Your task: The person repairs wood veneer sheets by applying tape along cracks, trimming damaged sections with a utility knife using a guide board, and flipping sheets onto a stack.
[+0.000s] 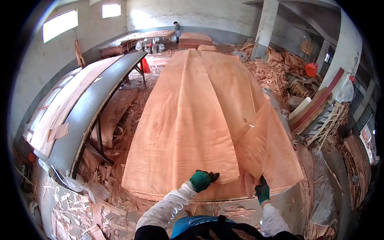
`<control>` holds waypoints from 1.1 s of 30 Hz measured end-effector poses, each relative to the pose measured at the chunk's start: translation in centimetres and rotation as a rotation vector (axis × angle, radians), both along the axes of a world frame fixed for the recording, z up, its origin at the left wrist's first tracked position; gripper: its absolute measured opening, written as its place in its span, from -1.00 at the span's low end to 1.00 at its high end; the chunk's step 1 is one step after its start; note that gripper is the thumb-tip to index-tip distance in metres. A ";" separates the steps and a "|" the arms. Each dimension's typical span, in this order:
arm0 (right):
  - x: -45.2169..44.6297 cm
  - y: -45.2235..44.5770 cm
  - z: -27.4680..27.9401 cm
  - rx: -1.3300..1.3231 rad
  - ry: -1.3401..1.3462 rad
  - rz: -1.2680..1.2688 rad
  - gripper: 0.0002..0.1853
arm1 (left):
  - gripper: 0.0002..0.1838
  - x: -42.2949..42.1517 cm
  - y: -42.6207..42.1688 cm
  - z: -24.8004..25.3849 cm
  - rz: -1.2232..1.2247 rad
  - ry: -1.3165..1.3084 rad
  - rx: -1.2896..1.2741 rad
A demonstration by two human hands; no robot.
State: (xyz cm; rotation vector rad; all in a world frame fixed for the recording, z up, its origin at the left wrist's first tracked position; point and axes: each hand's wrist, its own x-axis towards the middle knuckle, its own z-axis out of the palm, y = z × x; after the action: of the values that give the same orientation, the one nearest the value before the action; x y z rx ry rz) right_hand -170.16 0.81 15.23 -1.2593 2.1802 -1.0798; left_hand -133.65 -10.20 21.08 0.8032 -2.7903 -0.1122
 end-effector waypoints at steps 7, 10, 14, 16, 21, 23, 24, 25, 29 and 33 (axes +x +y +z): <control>0.5 -0.3 -0.4 -0.011 -0.070 0.000 -0.29 | -0.53 0.5 -1.5 2.4 0.017 0.387 0.098; 0.3 -0.5 0.0 0.049 -0.131 -0.044 -0.25 | -0.49 0.2 -0.7 0.7 0.019 0.218 0.061; 1.0 -0.5 0.3 0.088 -0.086 -0.046 -0.32 | -0.46 0.8 0.0 -0.2 0.030 0.087 -0.003; 0.6 -0.6 -1.0 0.050 -0.094 -0.045 -0.32 | -0.45 0.8 -0.2 -0.5 0.018 0.080 -0.023; 0.1 -0.9 -2.2 0.006 -0.215 -0.018 -0.28 | -0.42 0.2 0.3 0.6 -0.024 -0.031 -0.066; 4.1 -0.8 4.5 0.155 -0.190 -0.091 -0.33 | -0.42 0.4 0.3 0.3 -0.032 -0.061 -0.042; 4.1 -1.0 4.4 0.156 -0.165 -0.086 -0.34 | -0.42 0.7 0.4 0.0 -0.037 -0.077 -0.030; 4.0 -1.1 4.2 0.158 -0.141 -0.081 -0.35 | -0.42 1.0 0.5 -0.7 -0.035 -0.062 -0.022; -0.4 -2.1 -4.5 -0.023 0.124 -0.014 -0.38 | -0.43 2.7 0.6 -4.0 -0.013 -0.021 -0.020; 0.3 -1.9 -3.1 -0.008 0.094 -0.019 -0.41 | -0.48 3.4 1.6 -5.6 0.024 -0.036 -0.011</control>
State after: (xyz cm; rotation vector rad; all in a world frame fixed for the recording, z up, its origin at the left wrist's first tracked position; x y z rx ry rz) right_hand -169.88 -1.08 12.10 -1.3200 2.2635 -1.0580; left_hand -130.25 -8.56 15.52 0.8435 -2.8115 -0.0794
